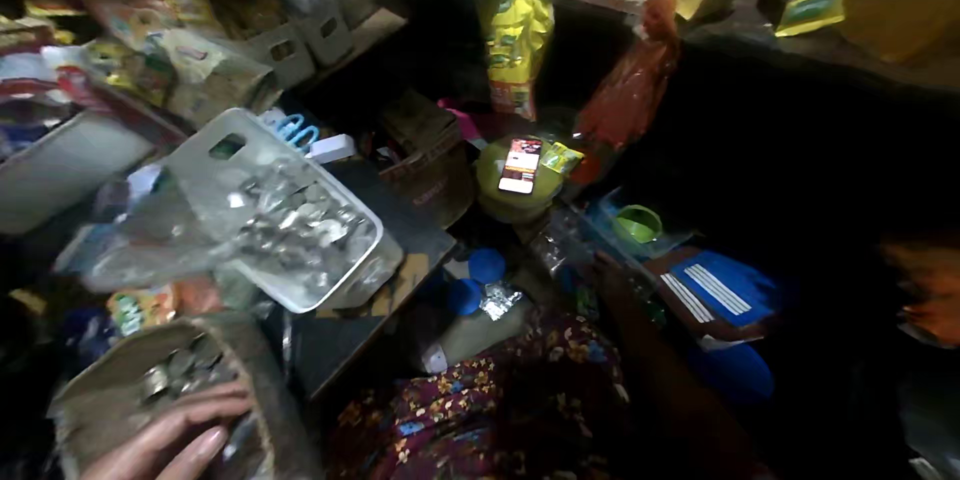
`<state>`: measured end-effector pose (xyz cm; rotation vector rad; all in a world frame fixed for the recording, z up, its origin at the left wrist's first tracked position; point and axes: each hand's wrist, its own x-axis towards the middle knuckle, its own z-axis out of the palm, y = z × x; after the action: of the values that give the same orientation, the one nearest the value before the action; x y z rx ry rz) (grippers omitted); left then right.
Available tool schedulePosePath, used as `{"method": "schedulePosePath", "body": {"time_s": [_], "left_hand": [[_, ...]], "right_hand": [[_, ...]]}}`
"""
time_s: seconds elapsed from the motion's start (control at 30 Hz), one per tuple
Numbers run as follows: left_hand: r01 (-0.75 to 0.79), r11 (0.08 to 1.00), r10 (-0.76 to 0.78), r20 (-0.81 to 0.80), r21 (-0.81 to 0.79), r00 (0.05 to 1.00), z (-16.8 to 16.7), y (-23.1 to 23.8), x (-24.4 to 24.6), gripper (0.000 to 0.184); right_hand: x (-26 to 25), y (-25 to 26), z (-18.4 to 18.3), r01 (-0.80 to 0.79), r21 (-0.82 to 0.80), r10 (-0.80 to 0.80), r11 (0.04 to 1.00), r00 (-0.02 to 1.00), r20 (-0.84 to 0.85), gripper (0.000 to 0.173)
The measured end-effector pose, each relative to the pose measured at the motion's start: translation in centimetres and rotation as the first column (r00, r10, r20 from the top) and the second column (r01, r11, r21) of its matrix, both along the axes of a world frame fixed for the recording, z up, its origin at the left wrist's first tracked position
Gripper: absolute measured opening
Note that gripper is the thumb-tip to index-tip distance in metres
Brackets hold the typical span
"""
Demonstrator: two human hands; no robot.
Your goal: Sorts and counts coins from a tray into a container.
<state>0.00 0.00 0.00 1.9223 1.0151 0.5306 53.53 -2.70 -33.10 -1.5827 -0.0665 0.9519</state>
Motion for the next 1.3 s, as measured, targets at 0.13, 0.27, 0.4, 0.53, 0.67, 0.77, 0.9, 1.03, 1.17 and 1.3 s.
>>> {"method": "schedulePosePath", "body": {"time_s": [0.13, 0.27, 0.4, 0.53, 0.67, 0.77, 0.9, 1.03, 1.17, 1.3], "left_hand": [[-0.207, 0.968, 0.201, 0.054, 0.144, 0.978, 0.2, -1.0, 1.9, 0.022], [-0.500, 0.853, 0.411, 0.400, 0.147, 0.819, 0.3, -1.1, 1.8, 0.016], [-0.593, 0.763, 0.424, 0.493, 0.259, 0.760, 0.3, -0.3, 0.5, 0.020], [-0.466, 0.766, 0.418, 0.209, 0.443, 0.884, 1.1, 0.2, -0.3, 0.020], [-0.347, 0.809, 0.399, -0.010, 0.474, 0.917, 1.7, 0.9, -0.4, 0.020], [-0.281, 0.802, 0.416, -0.155, 0.527, 0.896, 1.8, 1.2, 0.1, 0.022], [-0.222, 0.825, 0.407, -0.275, 0.519, 0.871, 2.0, 1.3, 0.3, 0.026], [-0.177, 0.849, 0.350, -0.277, 0.498, 0.895, 2.0, 1.2, 0.0, 0.029], [-0.134, 0.878, 0.309, -0.330, 0.459, 0.892, 2.2, 1.2, 0.1, 0.026], [-0.045, 0.874, 0.284, -0.432, 0.485, 0.856, 1.6, 1.2, 0.8, 0.027]], "right_hand": [[-1.0, -2.1, 1.6, -0.131, -0.036, 0.135, 0.991, 0.979, 0.152, 0.040], [-3.0, -3.1, 7.1, -0.348, 0.047, 0.334, 0.937, 0.925, 0.181, 0.038], [-5.5, -4.1, 12.2, -0.765, 0.318, 0.681, 0.560, 0.644, 0.349, 0.025], [-11.1, -3.3, 18.7, -0.950, 0.313, 0.746, 0.021, 0.223, 0.627, 0.025], [-18.0, -2.4, 24.4, -0.969, 0.197, 0.451, -0.147, 0.112, 0.885, 0.031], [-23.0, -1.9, 27.4, -0.987, 0.057, 0.153, -0.151, 0.033, 0.988, 0.031], [-27.3, -1.3, 27.8, -0.978, -0.077, 0.027, -0.194, -0.084, 0.996, 0.034], [-28.6, -1.0, 26.3, -0.984, -0.021, 0.014, -0.174, -0.024, 1.000, 0.032], [-28.7, -1.2, 25.9, -0.984, 0.041, 0.044, -0.176, 0.034, 0.998, 0.032], [-28.8, -1.4, 25.4, -0.984, 0.074, 0.053, -0.160, 0.066, 0.996, 0.034]]}}
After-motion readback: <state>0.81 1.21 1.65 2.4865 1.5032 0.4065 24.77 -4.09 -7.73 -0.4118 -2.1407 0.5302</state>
